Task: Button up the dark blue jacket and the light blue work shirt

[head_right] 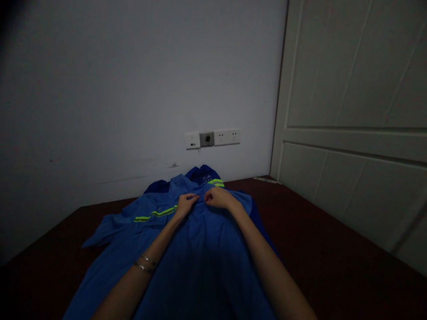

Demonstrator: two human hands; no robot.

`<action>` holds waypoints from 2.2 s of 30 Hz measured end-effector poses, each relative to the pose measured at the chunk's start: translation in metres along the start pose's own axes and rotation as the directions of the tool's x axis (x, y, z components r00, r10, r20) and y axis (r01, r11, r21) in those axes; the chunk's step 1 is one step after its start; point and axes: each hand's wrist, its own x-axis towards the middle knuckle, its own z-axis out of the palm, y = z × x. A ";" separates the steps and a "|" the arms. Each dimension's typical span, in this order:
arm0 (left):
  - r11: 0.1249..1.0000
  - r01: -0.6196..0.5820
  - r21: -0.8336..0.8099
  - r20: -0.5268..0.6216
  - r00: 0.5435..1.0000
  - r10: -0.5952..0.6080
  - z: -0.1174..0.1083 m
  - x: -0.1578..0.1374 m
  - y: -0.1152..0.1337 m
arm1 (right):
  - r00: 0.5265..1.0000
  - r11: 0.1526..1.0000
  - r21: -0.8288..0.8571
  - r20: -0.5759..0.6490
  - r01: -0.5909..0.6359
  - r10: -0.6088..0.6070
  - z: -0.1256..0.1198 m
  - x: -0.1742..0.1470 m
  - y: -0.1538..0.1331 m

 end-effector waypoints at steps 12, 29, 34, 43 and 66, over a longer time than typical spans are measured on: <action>0.997 0.080 -0.012 -0.145 0.986 -0.081 -0.003 0.001 -0.012 | 1.000 0.975 -0.223 -0.015 -0.015 0.012 0.042 -0.001 -0.009; 0.989 0.097 -0.110 -0.007 0.995 -0.099 -0.010 0.004 -0.014 | 0.991 0.901 -0.420 -0.026 0.109 -0.131 0.057 -0.003 -0.003; 0.988 0.086 -0.126 0.001 0.996 -0.087 -0.010 0.003 -0.013 | 0.980 0.889 -0.435 -0.069 0.140 -0.188 0.063 -0.004 0.001; 0.985 0.092 -0.147 0.007 0.996 -0.092 -0.009 0.003 -0.012 | 0.972 0.886 -0.447 -0.127 0.123 -0.199 0.070 -0.005 0.002; 0.945 0.135 -0.297 0.027 0.991 -0.133 -0.005 -0.005 0.000 | 0.889 0.988 -0.153 -0.456 -0.036 -0.039 0.066 -0.002 -0.005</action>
